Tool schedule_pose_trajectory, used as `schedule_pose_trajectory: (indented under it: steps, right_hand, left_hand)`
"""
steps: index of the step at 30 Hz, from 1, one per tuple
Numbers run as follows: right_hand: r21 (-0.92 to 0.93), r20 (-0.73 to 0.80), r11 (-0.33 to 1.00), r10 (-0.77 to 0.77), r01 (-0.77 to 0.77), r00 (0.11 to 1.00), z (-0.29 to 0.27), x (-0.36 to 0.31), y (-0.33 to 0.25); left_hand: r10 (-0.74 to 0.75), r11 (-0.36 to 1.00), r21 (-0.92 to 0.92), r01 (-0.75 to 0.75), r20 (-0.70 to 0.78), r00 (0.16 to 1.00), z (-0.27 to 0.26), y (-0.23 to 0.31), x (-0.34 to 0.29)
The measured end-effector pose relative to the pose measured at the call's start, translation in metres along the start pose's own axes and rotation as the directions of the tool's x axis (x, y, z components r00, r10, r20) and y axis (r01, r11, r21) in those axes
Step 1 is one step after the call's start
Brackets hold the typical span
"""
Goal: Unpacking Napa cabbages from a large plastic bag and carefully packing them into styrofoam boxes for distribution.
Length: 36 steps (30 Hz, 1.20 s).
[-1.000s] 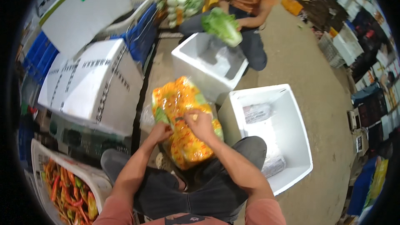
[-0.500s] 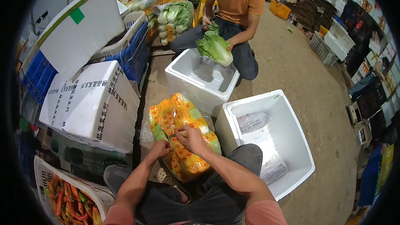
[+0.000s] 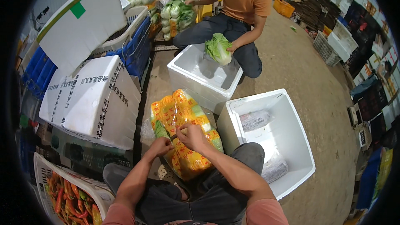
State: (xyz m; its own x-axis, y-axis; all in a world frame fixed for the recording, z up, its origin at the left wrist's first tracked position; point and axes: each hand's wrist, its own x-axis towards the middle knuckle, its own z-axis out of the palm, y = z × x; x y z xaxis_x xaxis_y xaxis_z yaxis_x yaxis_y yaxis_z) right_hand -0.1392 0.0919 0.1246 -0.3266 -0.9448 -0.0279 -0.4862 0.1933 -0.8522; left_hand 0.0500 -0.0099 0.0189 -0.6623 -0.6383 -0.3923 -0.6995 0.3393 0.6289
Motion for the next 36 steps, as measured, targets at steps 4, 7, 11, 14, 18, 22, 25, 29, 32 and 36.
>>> schedule_pose_trajectory:
  steps: [4,7,11,14,18,22,25,29,32,36]
  right_hand:
    - [-0.082,0.038,0.997,0.0,0.003,0.999,-0.008,-0.002,-0.013]
    - [-0.066,0.018,0.995,-0.071,0.072,0.997,-0.005,-0.007,-0.006]
    - [-0.1,0.029,0.984,-0.144,0.146,0.989,-0.005,-0.008,-0.017]
    - [-0.072,0.056,0.996,-0.049,0.053,0.997,-0.016,-0.012,-0.021]
    - [-0.052,-0.005,0.997,-0.064,0.064,0.998,-0.011,-0.012,-0.016]
    - [0.069,-0.029,0.995,-0.064,0.066,0.998,-0.007,-0.009,-0.006]
    - [0.068,0.046,0.998,0.01,-0.013,0.999,-0.007,-0.011,-0.011]
    - [-0.007,0.074,1.0,0.023,-0.023,0.997,-0.007,-0.017,-0.01]
    - [0.01,0.071,0.999,-0.04,0.039,0.997,-0.001,-0.021,0.001]
    - [0.027,0.088,0.999,-0.02,0.018,0.996,-0.004,-0.019,0.005]
  left_hand:
    - [0.025,1.0,-0.009,-0.025,-0.014,1.0,0.0,-0.002,-0.002]
    - [0.028,0.999,0.02,-0.028,0.008,1.0,-0.003,0.002,-0.002]
    - [0.036,0.996,0.076,-0.041,0.076,0.996,-0.006,-0.008,-0.007]
    - [0.036,0.99,0.131,-0.046,0.081,0.996,-0.011,0.012,-0.012]
    - [0.023,0.986,0.161,-0.042,0.118,0.993,-0.001,0.011,-0.008]
    - [0.046,0.991,0.125,-0.054,0.066,0.997,0.009,0.005,-0.004]
    - [0.126,0.985,0.117,-0.128,0.03,0.992,0.018,0.0,-0.005]
    - [0.092,0.992,0.091,-0.089,-0.025,0.995,0.026,0.006,-0.01]
    - [0.076,0.982,0.175,-0.07,-0.031,0.997,0.031,0.006,-0.011]
    - [-0.032,0.989,0.147,0.021,0.073,0.997,0.026,0.01,-0.01]
